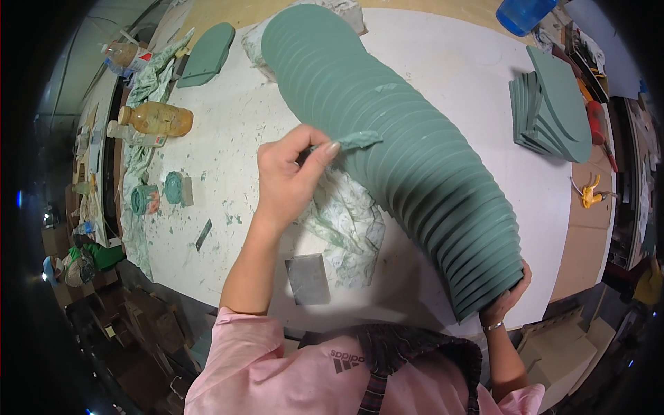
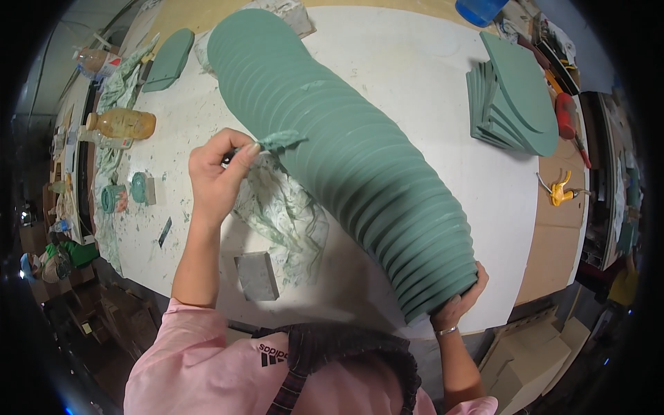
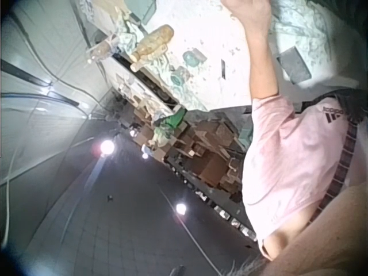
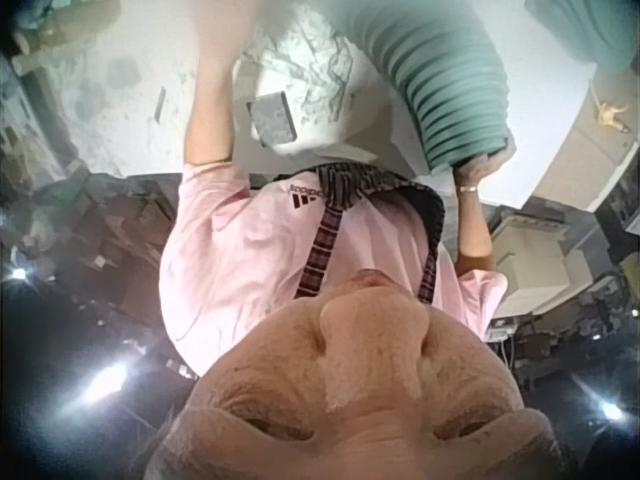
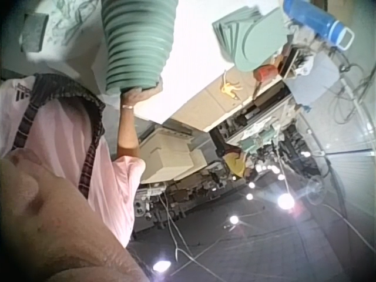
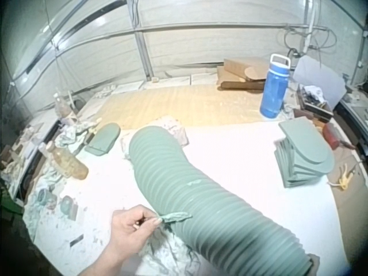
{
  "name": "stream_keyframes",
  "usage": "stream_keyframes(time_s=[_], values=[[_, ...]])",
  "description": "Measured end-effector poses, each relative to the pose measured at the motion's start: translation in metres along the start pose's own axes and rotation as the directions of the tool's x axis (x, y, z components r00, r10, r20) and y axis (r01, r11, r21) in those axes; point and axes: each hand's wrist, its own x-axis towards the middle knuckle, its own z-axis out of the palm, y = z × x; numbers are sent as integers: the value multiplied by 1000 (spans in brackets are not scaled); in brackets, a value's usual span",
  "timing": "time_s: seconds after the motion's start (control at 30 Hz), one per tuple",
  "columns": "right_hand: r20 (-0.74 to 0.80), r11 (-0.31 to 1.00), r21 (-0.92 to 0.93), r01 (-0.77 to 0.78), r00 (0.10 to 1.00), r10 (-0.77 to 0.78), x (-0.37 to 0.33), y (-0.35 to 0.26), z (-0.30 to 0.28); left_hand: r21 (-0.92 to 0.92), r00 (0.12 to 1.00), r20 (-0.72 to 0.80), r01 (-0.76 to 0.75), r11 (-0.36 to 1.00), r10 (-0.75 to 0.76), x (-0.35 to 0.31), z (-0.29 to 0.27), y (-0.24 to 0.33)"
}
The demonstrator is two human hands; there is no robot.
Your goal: The person cleans and sands a stack of green foam pads using a cloth and a sanding block. They wipe the edges of the stack with the cloth, remove excess material from the edges by hand, and then use the sanding block to smooth the surface of the stacked pads.
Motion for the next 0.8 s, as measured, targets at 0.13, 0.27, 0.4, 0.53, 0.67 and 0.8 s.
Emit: stream_keyframes(time_s=[0.13, 0.27, 0.4, 0.53, 0.67, 0.8], values=[[8, 1000, 10, 4, 1000, -4, 0, -2, 0, 20, 1000, -4, -27, 999, 27, -6, 4, -5], [15, 999, 35, 0, 1000, -1, 1, -4, 1, 7, 998, -64, -27, 1000, 27, -8, 6, -8], [7, 1000, 25, -3, 1000, 3, 1, -3, 1, 9, 995, -96, -38, 999, 39, -10, 8, -8], [-2, 999, 29, -19, 1000, 19, 1, -4, 1, 22, 994, -105, 2, 1000, 1, -13, 7, -6], [-5, 999, 24, -21, 1000, 21, 1, -5, 1, 212, 949, -103, -272, 939, 298, -11, 8, -11], [-10, 1000, 21, -23, 1000, 23, 1, -4, 1, 328, 889, -94, -398, 857, 449, -9, 7, -8]])
